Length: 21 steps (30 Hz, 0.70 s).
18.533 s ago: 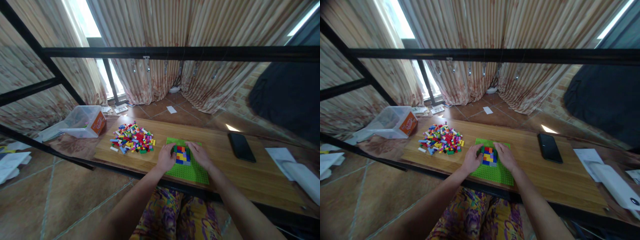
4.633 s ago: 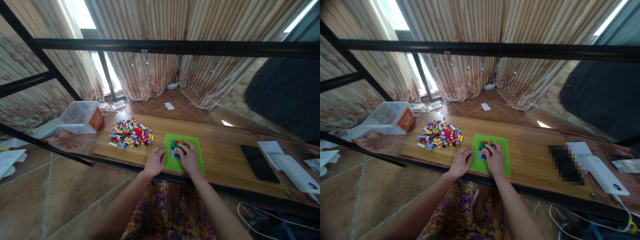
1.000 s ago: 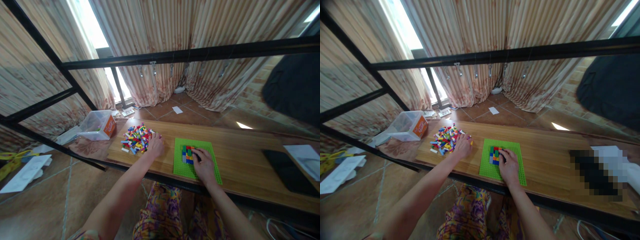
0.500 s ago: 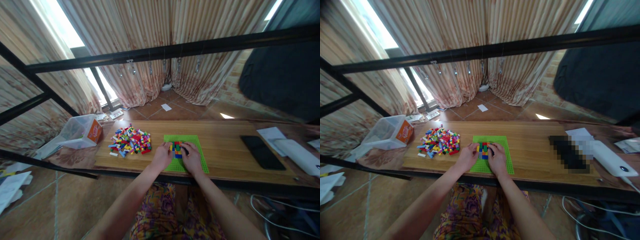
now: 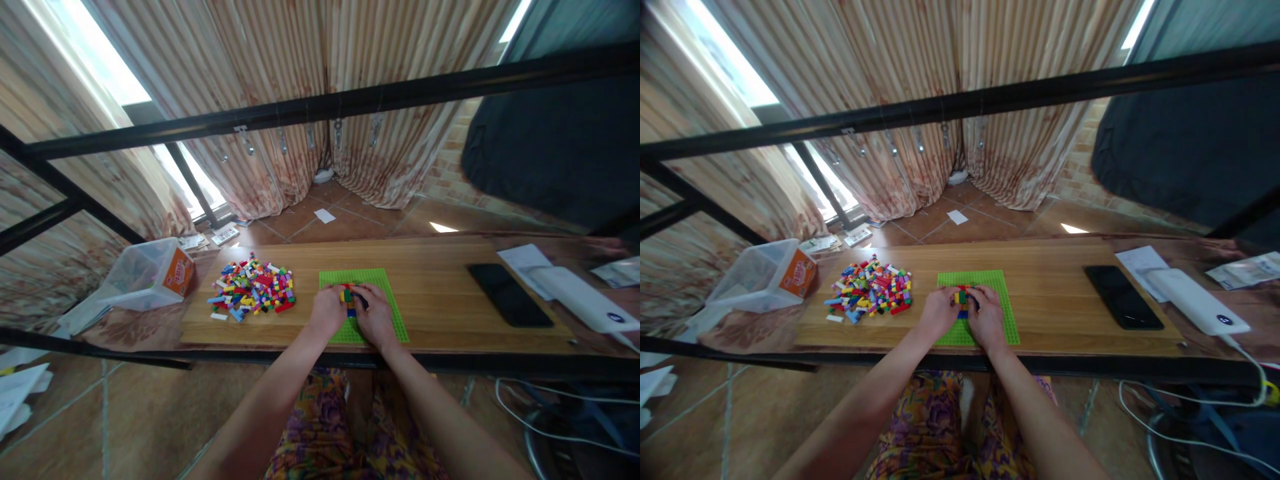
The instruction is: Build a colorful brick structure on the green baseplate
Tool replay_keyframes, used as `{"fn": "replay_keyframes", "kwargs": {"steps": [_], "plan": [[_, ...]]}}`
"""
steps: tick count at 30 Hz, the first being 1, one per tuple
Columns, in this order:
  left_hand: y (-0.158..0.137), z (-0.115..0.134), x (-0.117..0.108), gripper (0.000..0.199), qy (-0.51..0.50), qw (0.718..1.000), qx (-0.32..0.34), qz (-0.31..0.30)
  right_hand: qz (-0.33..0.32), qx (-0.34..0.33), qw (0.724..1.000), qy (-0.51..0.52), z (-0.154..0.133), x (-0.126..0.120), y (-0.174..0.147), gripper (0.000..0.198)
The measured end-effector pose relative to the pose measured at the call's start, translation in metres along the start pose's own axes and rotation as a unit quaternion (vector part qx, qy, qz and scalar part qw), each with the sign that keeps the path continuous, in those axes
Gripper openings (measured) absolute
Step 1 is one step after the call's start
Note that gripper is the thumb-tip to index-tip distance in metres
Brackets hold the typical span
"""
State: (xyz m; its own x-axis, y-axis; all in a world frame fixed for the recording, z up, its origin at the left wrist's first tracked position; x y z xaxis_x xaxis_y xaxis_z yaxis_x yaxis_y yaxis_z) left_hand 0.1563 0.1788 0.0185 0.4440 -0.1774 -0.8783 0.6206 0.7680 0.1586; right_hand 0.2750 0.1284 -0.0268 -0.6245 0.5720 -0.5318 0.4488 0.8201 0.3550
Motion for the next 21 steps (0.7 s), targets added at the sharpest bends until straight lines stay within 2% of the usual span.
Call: {"fn": "replay_keyframes", "kwargs": {"steps": [15,21], "plan": [[0.0,0.008,-0.002,0.035,0.06,0.998,-0.01,-0.025,0.009,-0.004,1.0,0.008,0.002,0.001,-0.001,0.028],[0.0,0.011,-0.005,0.034,0.058,0.997,0.019,-0.039,0.01,-0.006,1.0,0.009,0.002,0.002,-0.001,0.028]]}}
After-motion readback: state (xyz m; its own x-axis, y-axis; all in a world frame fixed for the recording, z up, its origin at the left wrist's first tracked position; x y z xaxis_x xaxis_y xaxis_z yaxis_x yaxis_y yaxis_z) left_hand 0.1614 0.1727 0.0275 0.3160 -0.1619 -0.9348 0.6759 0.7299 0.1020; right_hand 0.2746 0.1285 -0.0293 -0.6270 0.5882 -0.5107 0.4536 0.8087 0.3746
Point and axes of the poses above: each hand's wrist, its own y-axis towards the middle knuckle, its own x-axis out of the palm, z = x × y, the point moved 4 cm from there along y, towards the middle knuckle, and after that the axes turned 10 degrees about x, right-handed, at the moved point
